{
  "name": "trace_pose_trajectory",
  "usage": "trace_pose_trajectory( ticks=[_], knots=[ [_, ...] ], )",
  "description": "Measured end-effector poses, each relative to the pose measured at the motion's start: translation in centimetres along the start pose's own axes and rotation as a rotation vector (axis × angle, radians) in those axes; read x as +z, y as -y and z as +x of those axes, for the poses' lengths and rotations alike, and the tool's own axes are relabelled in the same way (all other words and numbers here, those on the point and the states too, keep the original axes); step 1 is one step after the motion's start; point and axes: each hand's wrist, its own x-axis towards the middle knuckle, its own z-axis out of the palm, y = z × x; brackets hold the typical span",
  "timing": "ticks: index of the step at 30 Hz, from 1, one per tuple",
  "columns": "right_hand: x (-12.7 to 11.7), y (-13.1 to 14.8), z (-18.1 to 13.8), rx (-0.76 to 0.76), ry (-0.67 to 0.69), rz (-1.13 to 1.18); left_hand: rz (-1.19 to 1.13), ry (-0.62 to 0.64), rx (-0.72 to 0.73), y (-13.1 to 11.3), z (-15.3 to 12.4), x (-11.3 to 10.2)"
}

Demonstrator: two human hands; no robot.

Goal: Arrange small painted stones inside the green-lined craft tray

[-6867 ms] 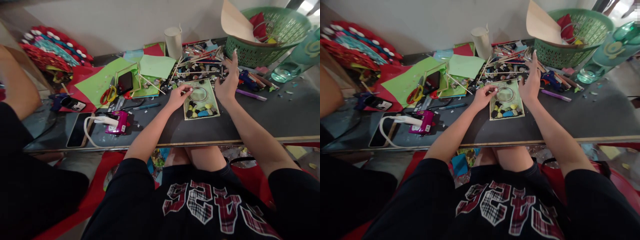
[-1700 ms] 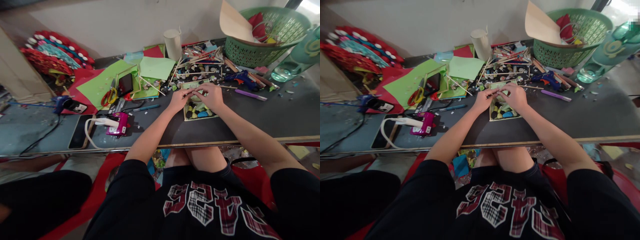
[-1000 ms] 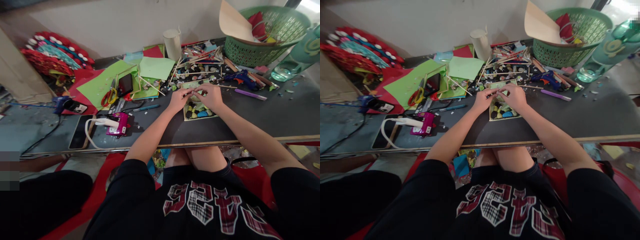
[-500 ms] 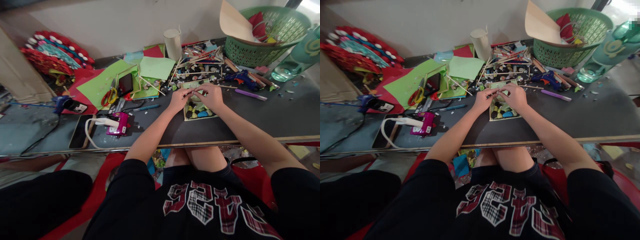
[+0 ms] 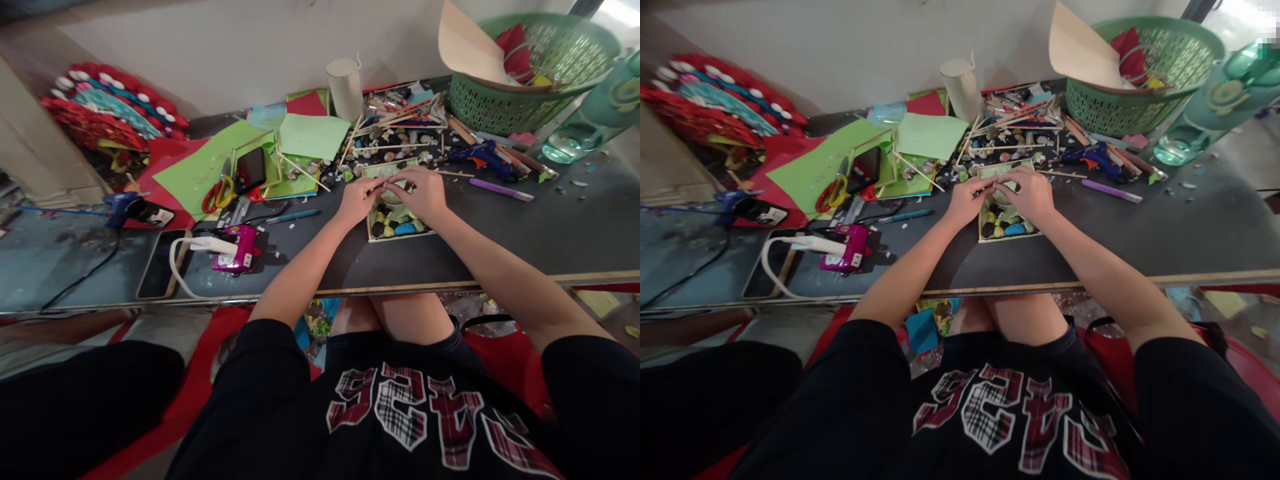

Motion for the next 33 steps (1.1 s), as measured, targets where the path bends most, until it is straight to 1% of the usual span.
trace_pose_trajectory(
  ticks=[6,14,21,25,29,33],
  knots=[
    [0.0,0.0,-0.1,-0.012,-0.014,0.005,-0.008,0.012,-0.013,0.2,0.0,0.1],
    [0.1,-0.2,-0.1,-0.033,0.002,0.039,-0.022,0.018,0.014,0.5,0.1,0.3],
    [0.1,-0.1,-0.1,-0.027,-0.005,0.019,0.004,0.029,0.019,0.8,0.0,0.3],
    [0.1,-0.3,-0.1,-0.036,0.008,0.001,0.002,0.032,0.049,0.9,0.1,0.4],
    [0.2,-0.4,-0.1,-0.035,-0.012,0.001,0.019,0.041,0.079,1.0,0.1,0.4],
    [0.2,-0.1,-0.2,-0.011,-0.003,-0.023,0.029,0.045,0.091,0.9,0.1,0.3]
  ],
)
